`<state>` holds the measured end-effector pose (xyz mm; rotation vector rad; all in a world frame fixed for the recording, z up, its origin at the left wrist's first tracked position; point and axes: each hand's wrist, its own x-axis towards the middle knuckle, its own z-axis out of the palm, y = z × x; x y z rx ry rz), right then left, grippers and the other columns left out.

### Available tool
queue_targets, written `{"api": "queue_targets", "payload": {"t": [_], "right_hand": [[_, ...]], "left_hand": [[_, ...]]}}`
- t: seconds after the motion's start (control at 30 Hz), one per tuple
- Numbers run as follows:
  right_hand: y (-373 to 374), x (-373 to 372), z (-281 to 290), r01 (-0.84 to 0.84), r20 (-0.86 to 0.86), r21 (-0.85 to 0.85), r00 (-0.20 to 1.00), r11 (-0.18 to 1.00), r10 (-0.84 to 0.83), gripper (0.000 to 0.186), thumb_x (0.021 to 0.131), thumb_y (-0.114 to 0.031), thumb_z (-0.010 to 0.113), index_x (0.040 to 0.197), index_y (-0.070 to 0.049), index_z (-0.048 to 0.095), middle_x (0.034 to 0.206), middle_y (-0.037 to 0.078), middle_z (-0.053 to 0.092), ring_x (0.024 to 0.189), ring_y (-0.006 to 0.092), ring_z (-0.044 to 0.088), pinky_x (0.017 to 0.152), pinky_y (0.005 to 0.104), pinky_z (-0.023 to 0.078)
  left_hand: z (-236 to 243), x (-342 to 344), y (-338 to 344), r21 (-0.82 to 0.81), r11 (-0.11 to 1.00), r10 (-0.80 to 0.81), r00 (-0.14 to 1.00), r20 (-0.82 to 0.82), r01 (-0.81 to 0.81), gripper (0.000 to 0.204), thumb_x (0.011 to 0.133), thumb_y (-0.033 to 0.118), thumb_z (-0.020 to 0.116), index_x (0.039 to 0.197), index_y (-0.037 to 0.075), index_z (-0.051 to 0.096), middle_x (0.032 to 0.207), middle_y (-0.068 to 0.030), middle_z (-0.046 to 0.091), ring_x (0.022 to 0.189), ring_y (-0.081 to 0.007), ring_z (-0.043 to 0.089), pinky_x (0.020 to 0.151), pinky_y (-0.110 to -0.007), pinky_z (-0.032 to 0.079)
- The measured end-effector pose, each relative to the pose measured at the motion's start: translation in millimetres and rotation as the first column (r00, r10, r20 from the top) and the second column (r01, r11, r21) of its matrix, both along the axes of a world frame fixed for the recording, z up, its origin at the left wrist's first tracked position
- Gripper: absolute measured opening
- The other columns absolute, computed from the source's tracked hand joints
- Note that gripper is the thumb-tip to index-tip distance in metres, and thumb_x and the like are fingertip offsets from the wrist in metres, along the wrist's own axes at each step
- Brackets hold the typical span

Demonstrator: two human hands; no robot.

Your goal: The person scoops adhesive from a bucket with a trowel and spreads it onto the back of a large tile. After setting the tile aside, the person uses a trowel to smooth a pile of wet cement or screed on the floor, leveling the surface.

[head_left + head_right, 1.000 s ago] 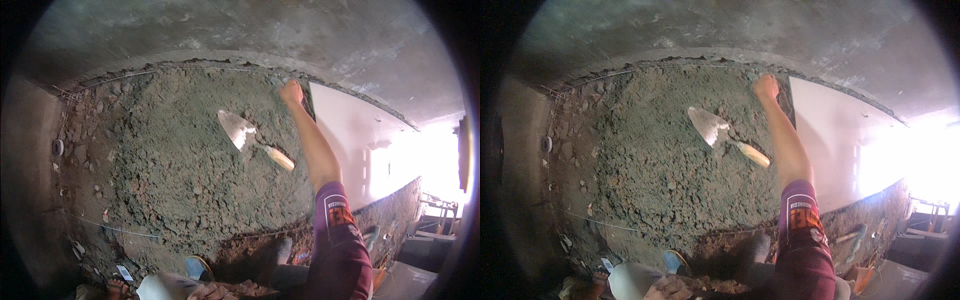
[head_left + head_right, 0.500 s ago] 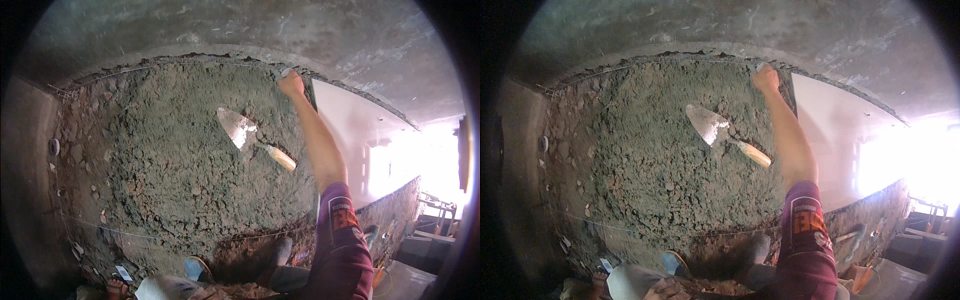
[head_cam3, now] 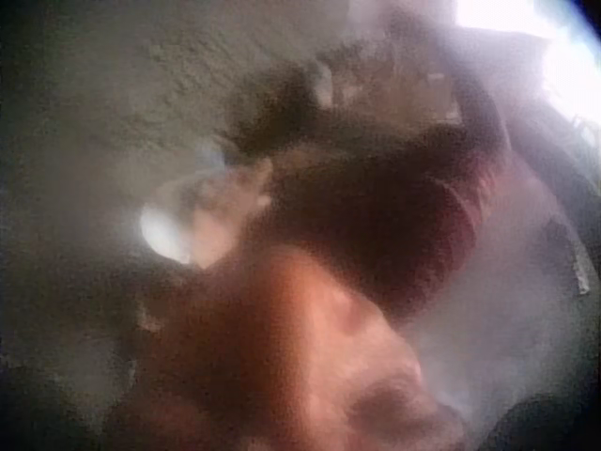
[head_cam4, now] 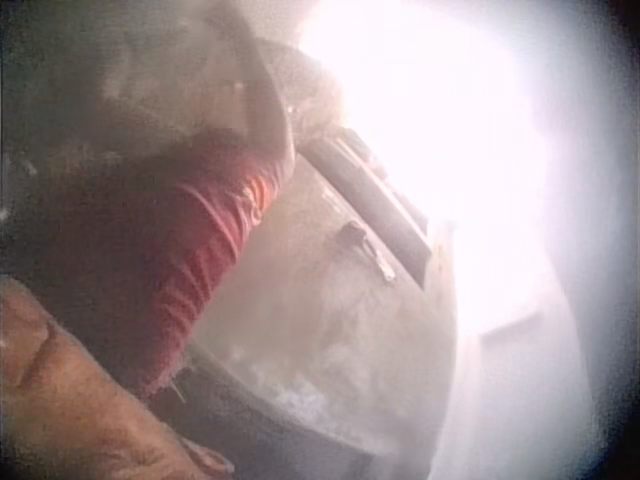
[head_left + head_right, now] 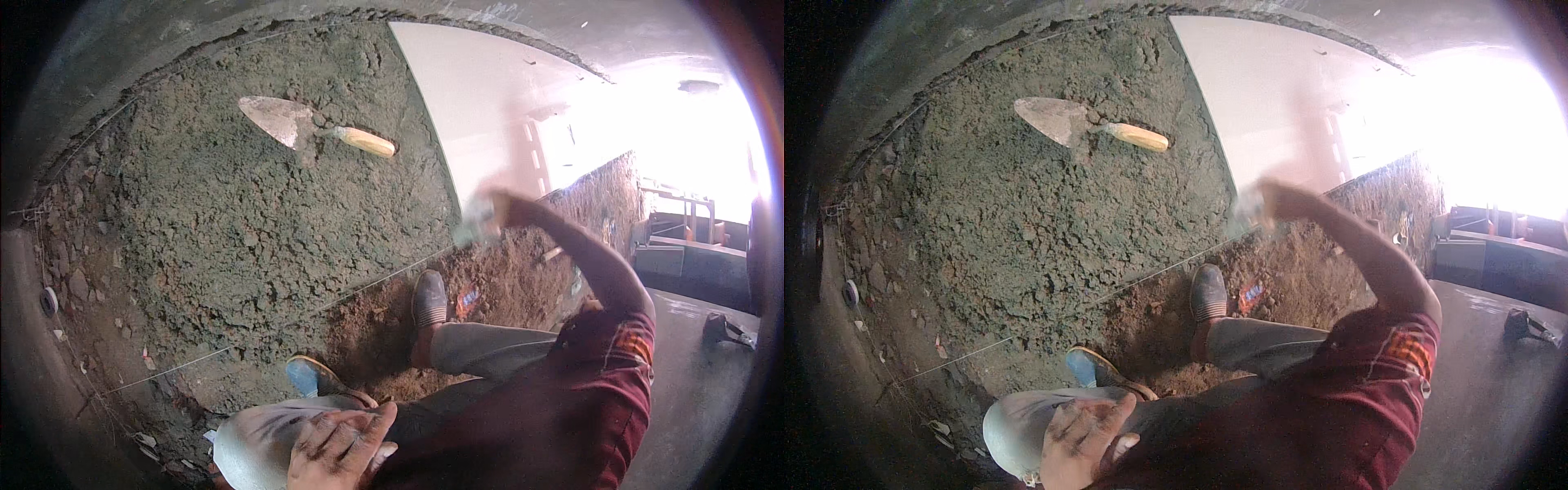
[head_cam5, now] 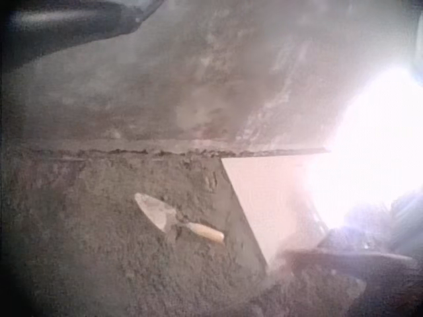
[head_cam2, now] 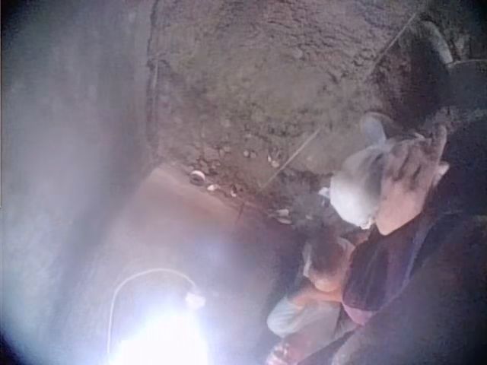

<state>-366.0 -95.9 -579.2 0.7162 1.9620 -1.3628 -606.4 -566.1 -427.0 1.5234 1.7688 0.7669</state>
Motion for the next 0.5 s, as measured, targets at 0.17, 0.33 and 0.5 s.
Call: {"api": "queue_targets", "payload": {"t": [0.17, 0.33, 0.5], "right_hand": [[-59, 69, -25, -0.597, -0.086, 0.599, 0.614, 0.533, 0.785, 0.032, 0.093, -0.029, 0.058, 0.106, -0.001, 0.065, 0.087, 0.014, 0.07, 0.078, 0.0308, 0.069, 0.072, 0.0475, 0.055], [-50, -82, -48, -0.096, -0.051, 0.716, 0.981, 0.691, 0.189, 0.043, 0.09, -0.027, 0.066, 0.125, -0.003, 0.058, 0.127, 0.017, 0.055, 0.121, 0.0318, 0.052, 0.1, 0.0426, 0.045], [-49, -210, -71, -0.085, -0.085, 0.873, 0.943, 0.48, 0.321, 0.052, 0.088, -0.028, 0.067, 0.13, 0.0, 0.053, 0.132, 0.021, 0.049, 0.127, 0.034, 0.048, 0.099, 0.0455, 0.046]], "left_hand": [[19, 3, 2, -0.011, 0.997, 0.08, 0.995, -0.053, -0.08, 0.056, 0.085, 0.021, 0.069, 0.14, 0.02, 0.055, 0.1, -0.0091, 0.068, 0.091, -0.0291, 0.063, 0.081, -0.044, 0.049], [26, 13, -3, -0.026, 0.99, 0.14, 0.99, -0.018, -0.141, 0.055, 0.085, 0.019, 0.068, 0.138, 0.017, 0.056, 0.103, -0.0091, 0.068, 0.093, -0.0297, 0.063, 0.082, -0.044, 0.049], [40, 25, -16, -0.126, 0.984, 0.131, 0.991, 0.024, -0.127, 0.058, 0.079, 0.012, 0.066, 0.137, 0.012, 0.056, 0.106, -0.0114, 0.068, 0.096, -0.0314, 0.062, 0.083, -0.045, 0.049]]}}
